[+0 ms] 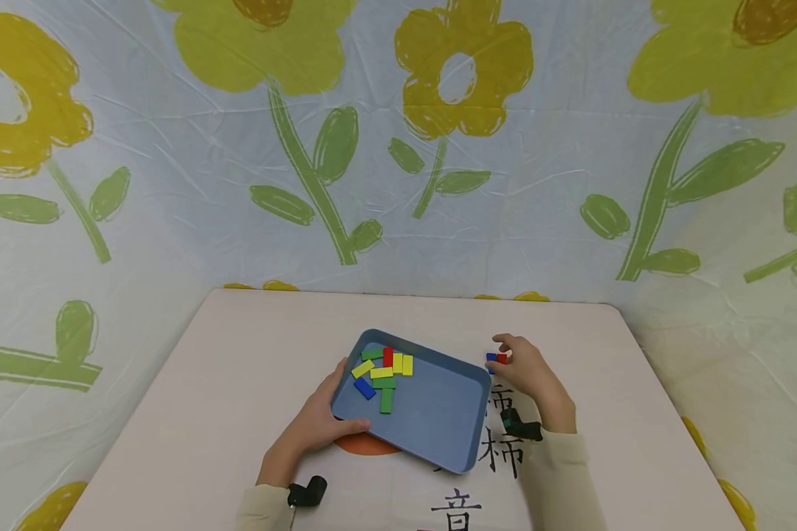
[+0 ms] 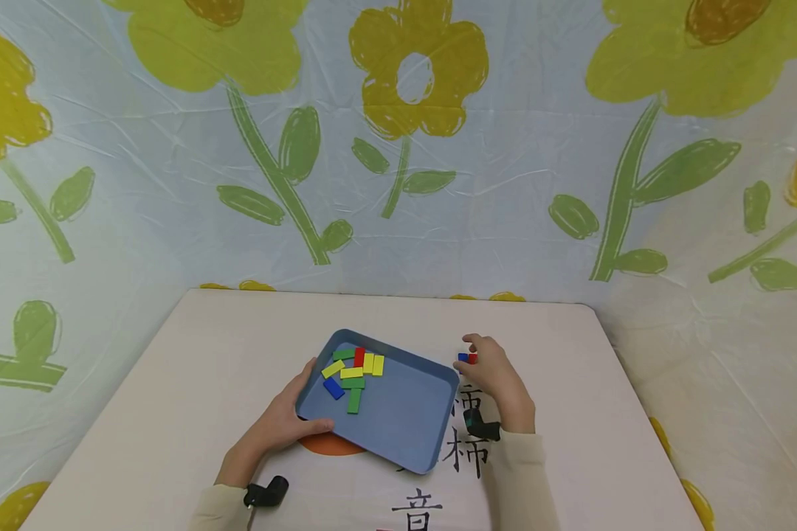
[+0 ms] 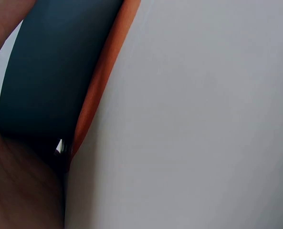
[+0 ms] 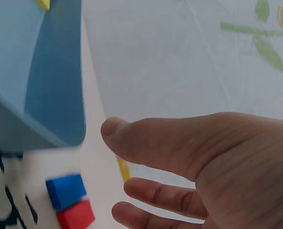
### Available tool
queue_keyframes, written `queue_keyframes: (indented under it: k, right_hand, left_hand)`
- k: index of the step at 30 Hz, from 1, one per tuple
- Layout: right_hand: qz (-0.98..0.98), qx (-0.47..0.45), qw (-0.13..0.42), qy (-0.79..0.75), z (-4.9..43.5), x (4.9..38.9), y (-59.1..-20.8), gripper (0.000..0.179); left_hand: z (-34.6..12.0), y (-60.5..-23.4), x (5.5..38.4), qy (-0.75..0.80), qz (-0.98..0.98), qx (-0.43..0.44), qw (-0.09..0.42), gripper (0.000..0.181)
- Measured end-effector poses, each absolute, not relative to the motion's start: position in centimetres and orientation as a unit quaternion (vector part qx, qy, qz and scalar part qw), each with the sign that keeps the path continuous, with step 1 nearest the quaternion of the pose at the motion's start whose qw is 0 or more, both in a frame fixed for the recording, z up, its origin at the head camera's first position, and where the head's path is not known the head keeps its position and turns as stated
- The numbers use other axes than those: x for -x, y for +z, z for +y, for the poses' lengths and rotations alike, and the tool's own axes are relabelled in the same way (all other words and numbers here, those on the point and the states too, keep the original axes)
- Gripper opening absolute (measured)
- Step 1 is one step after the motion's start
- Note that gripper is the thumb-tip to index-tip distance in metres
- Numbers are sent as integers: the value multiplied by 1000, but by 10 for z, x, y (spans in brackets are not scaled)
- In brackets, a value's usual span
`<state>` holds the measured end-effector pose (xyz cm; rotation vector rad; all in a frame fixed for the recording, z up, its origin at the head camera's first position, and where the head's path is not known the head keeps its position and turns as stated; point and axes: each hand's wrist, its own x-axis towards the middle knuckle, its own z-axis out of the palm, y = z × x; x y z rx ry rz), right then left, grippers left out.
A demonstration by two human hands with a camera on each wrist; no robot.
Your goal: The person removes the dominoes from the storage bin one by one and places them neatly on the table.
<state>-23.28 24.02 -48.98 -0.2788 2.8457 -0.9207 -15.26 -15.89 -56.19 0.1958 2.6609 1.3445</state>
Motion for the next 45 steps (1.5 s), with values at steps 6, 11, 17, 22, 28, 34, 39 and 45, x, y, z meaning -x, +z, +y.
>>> queue_keyframes:
  k: [6, 11, 17, 22, 28, 34, 39, 45]
  right_hand:
    - [943, 120, 55, -304, 224, 232, -486, 58]
    - [937, 133, 60, -317, 208, 231, -485, 56]
    - [931, 157, 61, -323, 185, 226, -485, 53]
    - [926, 174, 63, -329, 163, 221, -490, 49]
    - [911, 211, 90, -342, 142, 214, -496, 50]
    - [897, 247, 125, -344, 129, 211, -503, 56]
    - [895, 261, 143, -332, 123, 210, -508, 60]
    - [900, 255, 151, -321, 122, 210, -512, 62]
  left_hand:
    - [-159, -561, 152, 449, 888, -63, 79, 121]
    - [-159, -561, 152, 449, 888, -63, 78, 121]
    - [-160, -562, 152, 450, 887, -64, 76, 120]
    - [-161, -562, 152, 449, 888, -65, 77, 120]
    - [-161, -563, 153, 448, 888, -60, 80, 121]
    - [-161, -562, 152, 450, 887, -57, 83, 121]
    - [-160, -561, 152, 455, 884, -57, 86, 120]
    - [-160, -560, 152, 458, 883, -60, 84, 119]
